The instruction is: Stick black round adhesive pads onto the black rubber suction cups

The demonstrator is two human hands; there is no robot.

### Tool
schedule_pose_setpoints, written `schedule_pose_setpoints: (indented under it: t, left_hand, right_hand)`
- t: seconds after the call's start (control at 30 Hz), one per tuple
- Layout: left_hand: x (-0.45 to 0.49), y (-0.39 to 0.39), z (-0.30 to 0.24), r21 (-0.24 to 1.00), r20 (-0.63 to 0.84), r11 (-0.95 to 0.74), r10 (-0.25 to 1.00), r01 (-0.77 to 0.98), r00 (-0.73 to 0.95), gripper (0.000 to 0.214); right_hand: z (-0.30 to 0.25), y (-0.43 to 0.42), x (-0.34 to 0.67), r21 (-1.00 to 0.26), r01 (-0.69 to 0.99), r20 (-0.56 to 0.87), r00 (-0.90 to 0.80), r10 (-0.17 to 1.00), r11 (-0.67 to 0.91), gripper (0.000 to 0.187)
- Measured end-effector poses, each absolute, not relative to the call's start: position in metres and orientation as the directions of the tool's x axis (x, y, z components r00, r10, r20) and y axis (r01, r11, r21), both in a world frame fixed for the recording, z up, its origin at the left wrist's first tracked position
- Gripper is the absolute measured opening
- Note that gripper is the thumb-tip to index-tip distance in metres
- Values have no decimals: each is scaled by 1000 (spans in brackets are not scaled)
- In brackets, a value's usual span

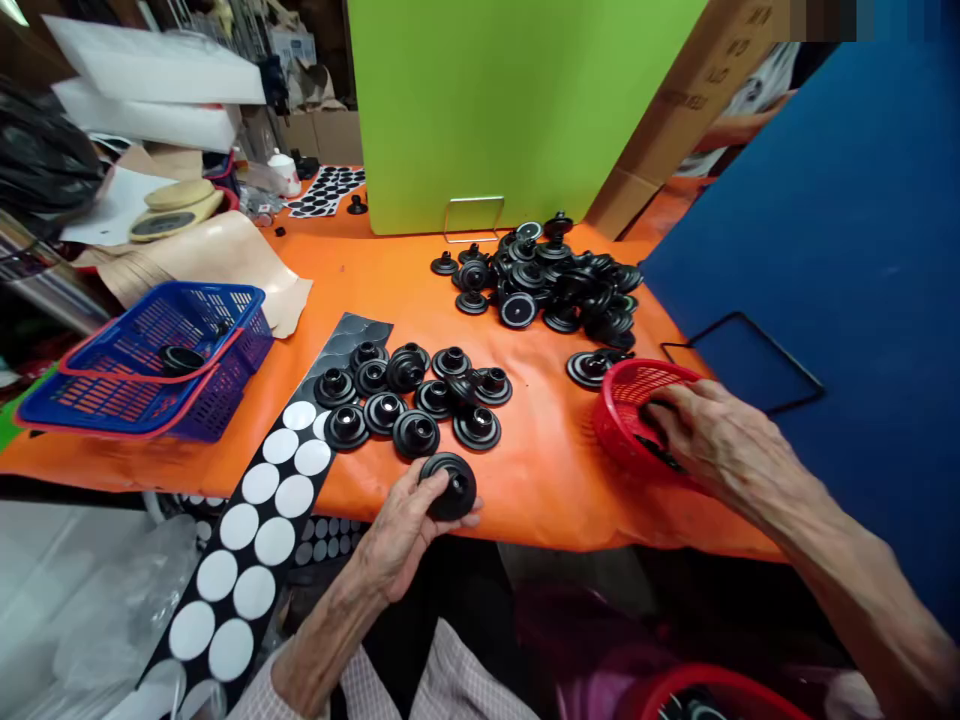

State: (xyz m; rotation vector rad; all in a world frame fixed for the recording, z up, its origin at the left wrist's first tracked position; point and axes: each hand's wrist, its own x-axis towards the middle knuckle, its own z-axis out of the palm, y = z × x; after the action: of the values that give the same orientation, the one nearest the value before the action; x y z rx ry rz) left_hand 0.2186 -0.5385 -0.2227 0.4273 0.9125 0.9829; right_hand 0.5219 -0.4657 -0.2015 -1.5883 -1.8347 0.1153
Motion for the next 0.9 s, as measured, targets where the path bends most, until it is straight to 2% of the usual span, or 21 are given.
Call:
schedule_pose_setpoints:
  t: [0.07,0.1,0.17,0.23,0.3,0.4,0.57,0.67,0.9]
  left_hand:
    - [217,-538,-220,683,-463,518,852,-514,243,25]
    - [216,-538,-219,686,-465,520,851,-508,243,26]
    - [215,-538,-217,692,-467,524,849,-496,246,27]
    - [213,-538,-217,692,-474,531,845,-489,247,26]
    - [211,-538,-216,689,-481,535,842,-489,245,26]
    - [211,-539,-217,687,-475,530,845,-498,243,26]
    - [217,-541,-219,757,-424,482,876,-441,230,30]
    - [222,-541,-221,819,-369,426,904,-385,214,31]
    - [223,-542,-231,910,-292,335,936,-244,199,32]
  right_hand:
    - [-196,-484,490,-443,838,341,-170,924,318,21]
    - [-197,-492,473,-521,793,251,-211,945,316,20]
    - [-208,-506,446,-621,744,104,-234,967,247,19]
    - [-224,-516,432,-598,775,65,-207,976,204,22]
    - [-237,-523,430,-553,806,92,-194,977,212,23]
    - [-242,-530,434,-560,790,119,-220,968,249,23]
    - [-221,-545,409,-673,697,195,-156,968,248,18]
    - [-210,-555,384,-722,620,284,-137,949,305,20]
    - [-221,-562,363,-685,633,365,-130,922,361,25]
